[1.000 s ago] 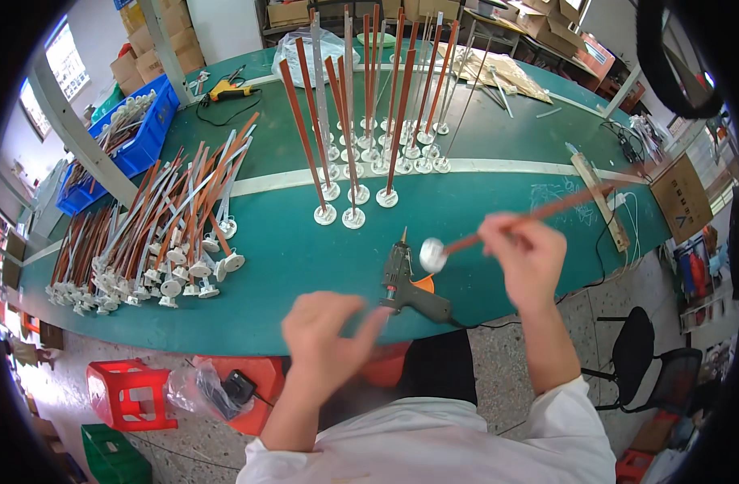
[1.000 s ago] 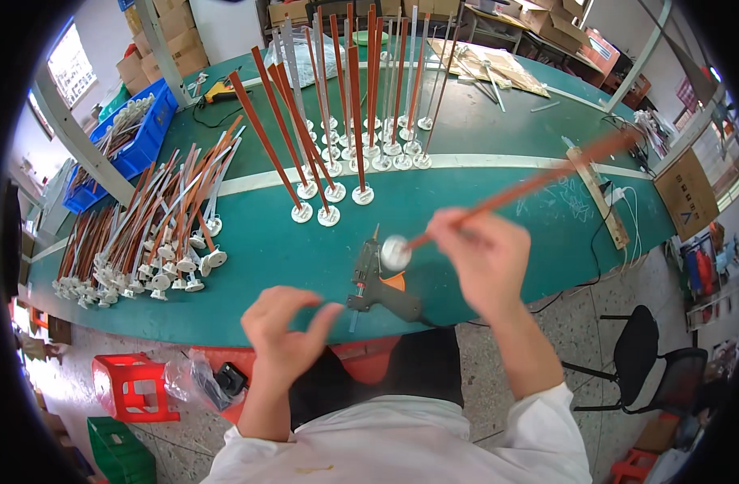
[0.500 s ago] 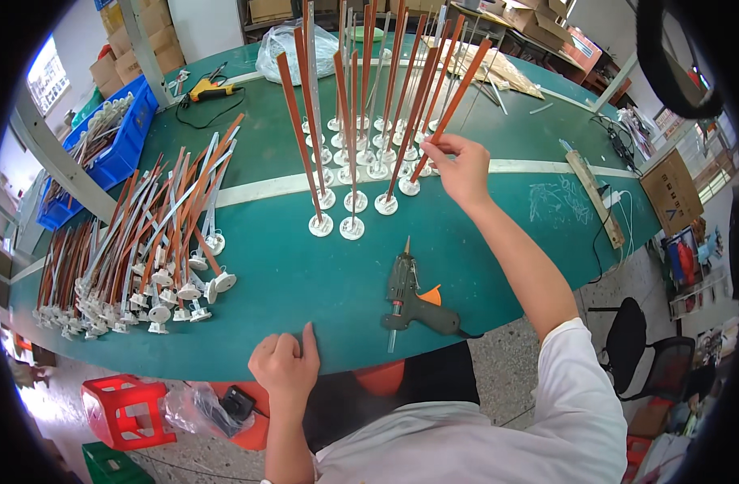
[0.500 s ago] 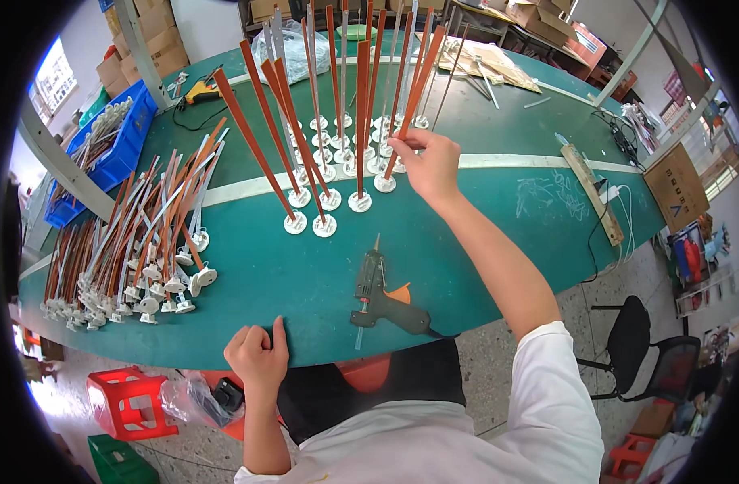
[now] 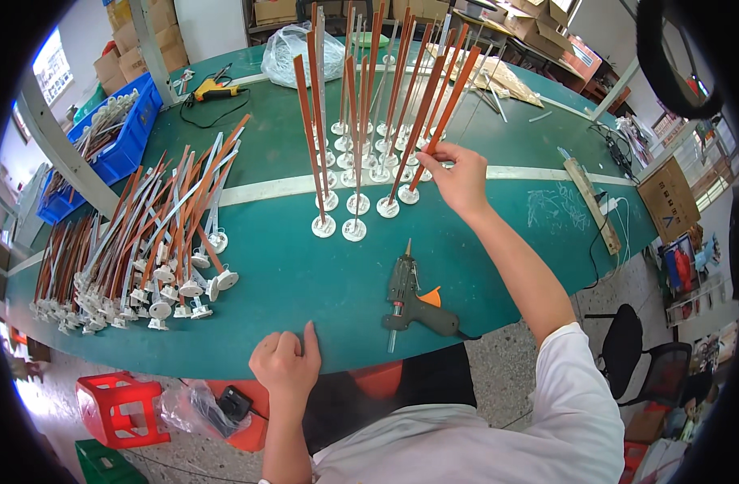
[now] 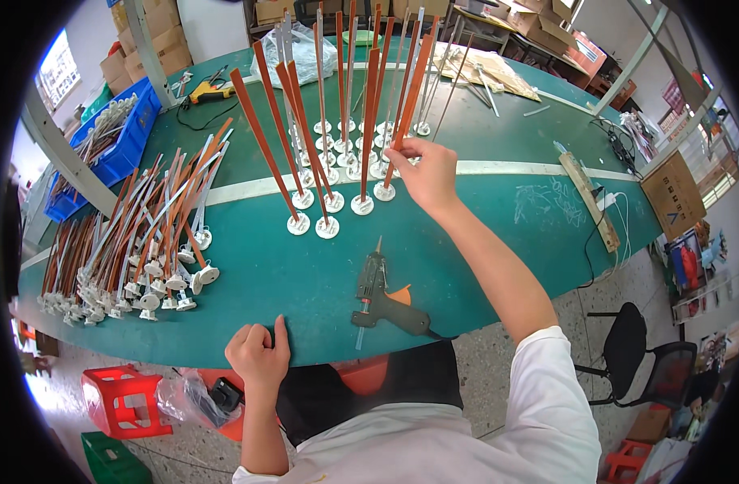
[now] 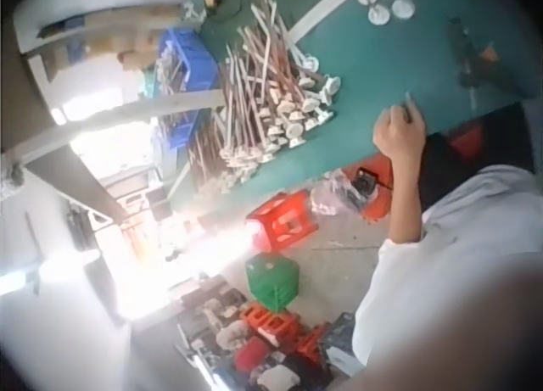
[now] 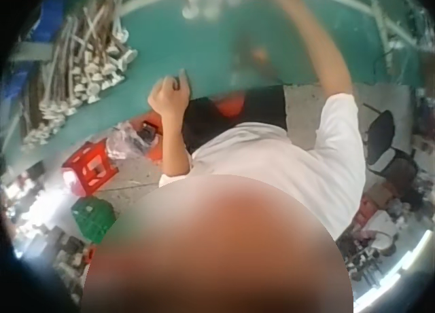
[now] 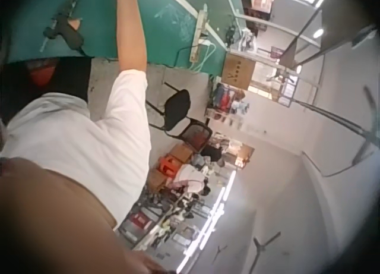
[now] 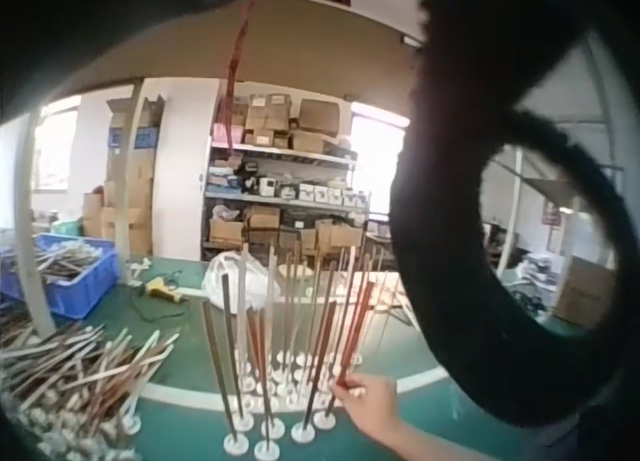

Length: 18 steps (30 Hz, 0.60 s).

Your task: Assembling plastic rods onto circular plastic bases using a hot glue gun.

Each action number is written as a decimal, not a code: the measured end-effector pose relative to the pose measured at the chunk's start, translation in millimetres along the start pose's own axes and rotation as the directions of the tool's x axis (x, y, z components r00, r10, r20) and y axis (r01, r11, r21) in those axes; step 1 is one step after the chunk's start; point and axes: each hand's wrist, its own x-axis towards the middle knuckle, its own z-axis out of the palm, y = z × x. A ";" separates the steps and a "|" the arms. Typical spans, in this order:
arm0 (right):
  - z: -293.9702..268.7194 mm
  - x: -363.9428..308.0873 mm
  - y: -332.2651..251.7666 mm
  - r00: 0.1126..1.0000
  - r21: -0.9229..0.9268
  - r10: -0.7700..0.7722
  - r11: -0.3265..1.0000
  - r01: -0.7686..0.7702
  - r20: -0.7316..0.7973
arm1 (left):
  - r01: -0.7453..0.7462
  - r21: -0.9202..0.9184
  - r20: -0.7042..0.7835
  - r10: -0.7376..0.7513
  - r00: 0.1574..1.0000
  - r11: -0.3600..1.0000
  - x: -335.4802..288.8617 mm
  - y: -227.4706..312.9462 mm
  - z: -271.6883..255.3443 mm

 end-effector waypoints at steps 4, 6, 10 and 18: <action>-5.0 -2.8 -1.6 1.000 0.003 -0.011 1.000 0.011 -0.005 | 0.004 -0.008 0.003 -0.004 1.000 1.000 -0.3 0.2 -0.8; -11.2 -5.1 -5.5 0.996 -0.023 -0.065 0.998 0.064 -0.056 | 0.001 -0.015 0.001 -0.001 1.000 1.000 -0.4 0.6 -0.4; -27.4 -19.1 -20.0 0.965 0.003 -0.016 1.000 0.017 -0.262 | 0.006 0.004 0.007 -0.006 1.000 1.000 -0.3 0.4 -0.9; 10.9 -39.2 -28.9 0.983 0.031 -0.020 0.999 0.014 0.182 | 0.000 0.020 0.008 -0.001 1.000 1.000 -0.4 -0.2 0.1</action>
